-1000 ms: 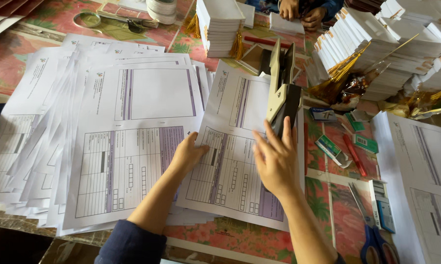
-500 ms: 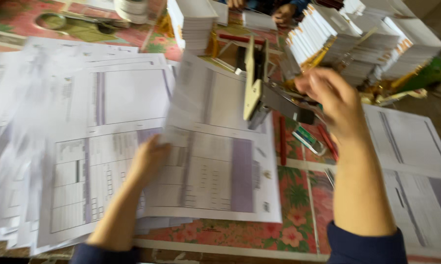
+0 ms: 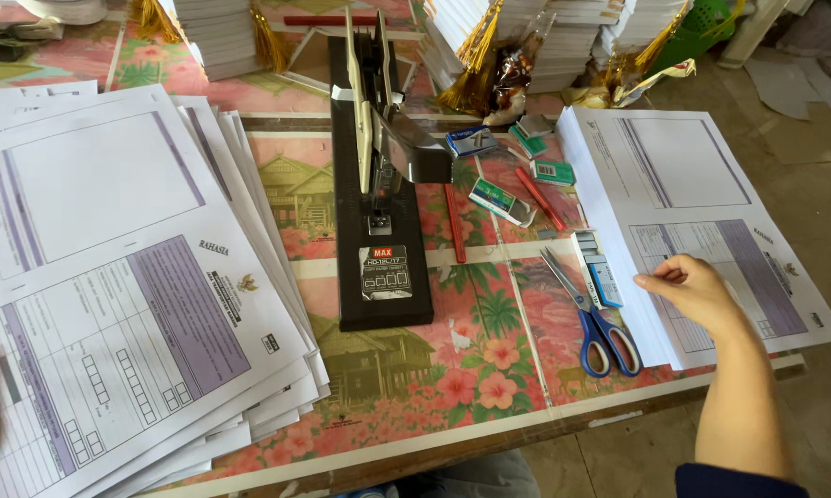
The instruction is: The person repeatedly picks up sheets of paper, aligns them, and staples them using a manual stapler. The stapled sheets are placed into a growing stack on the table.
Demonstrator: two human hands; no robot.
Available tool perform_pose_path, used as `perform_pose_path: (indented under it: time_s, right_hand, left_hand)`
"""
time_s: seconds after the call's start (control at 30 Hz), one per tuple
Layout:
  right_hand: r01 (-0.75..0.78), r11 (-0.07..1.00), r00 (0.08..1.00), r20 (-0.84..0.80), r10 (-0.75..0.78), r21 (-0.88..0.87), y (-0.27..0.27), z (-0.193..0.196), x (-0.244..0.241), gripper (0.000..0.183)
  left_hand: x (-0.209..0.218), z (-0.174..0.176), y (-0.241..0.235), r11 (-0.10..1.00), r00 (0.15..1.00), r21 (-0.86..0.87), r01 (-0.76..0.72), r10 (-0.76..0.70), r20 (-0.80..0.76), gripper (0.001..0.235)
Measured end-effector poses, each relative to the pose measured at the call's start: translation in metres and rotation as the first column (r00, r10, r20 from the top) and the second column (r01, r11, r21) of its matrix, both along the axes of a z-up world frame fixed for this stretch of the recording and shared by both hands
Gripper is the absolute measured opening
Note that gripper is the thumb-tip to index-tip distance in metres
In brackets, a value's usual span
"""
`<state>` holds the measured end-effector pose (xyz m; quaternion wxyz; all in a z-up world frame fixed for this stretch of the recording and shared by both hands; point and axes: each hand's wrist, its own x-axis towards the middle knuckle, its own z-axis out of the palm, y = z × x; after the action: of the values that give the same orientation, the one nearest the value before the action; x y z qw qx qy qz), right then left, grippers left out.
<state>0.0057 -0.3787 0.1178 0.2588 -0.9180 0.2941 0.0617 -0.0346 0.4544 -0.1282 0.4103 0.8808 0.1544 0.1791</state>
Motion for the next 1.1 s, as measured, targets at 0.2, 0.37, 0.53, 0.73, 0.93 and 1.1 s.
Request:
perform_pose_path:
  time_s: [0.2, 0.37, 0.53, 0.73, 0.93, 1.1]
  right_hand:
    - [-0.101, 0.960, 0.995, -0.041, 0.094, -0.261, -0.019, -0.003, -0.003, 0.027]
    - [-0.223, 0.827, 0.972, -0.047, 0.232, -0.516, -0.040, -0.042, -0.004, 0.019]
    - [-0.139, 0.892, 0.959, 0.165, 0.229, -0.431, -0.030, -0.030, -0.019, 0.019]
    - [-0.205, 0.804, 0.943, 0.106, 0.314, -0.558, -0.048, -0.056, -0.008, 0.020]
    - [-0.136, 0.899, 0.984, 0.048, 0.170, -0.416, -0.043, -0.035, -0.004, 0.036]
    - [-0.348, 0.641, 0.921, -0.119, 0.372, -0.685, -0.058, -0.062, -0.010, 0.017]
  left_hand:
    - [-0.045, 0.117, -0.158, 0.835, 0.991, 0.549, -0.027, 0.092, -0.092, 0.039]
    - [-0.051, 0.100, -0.168, 0.770, 0.987, 0.625, -0.127, 0.034, 0.158, 0.021]
    - [-0.052, 0.100, -0.173, 0.763, 0.980, 0.625, -0.166, 0.058, 0.190, 0.017]
    - [-0.054, 0.104, -0.175, 0.789, 0.987, 0.598, -0.142, 0.069, 0.143, 0.019]
    - [-0.054, 0.104, -0.174, 0.756, 0.982, 0.639, -0.144, 0.027, 0.189, 0.015]
    - [-0.054, 0.102, -0.174, 0.754, 0.977, 0.638, -0.156, 0.021, 0.213, 0.014]
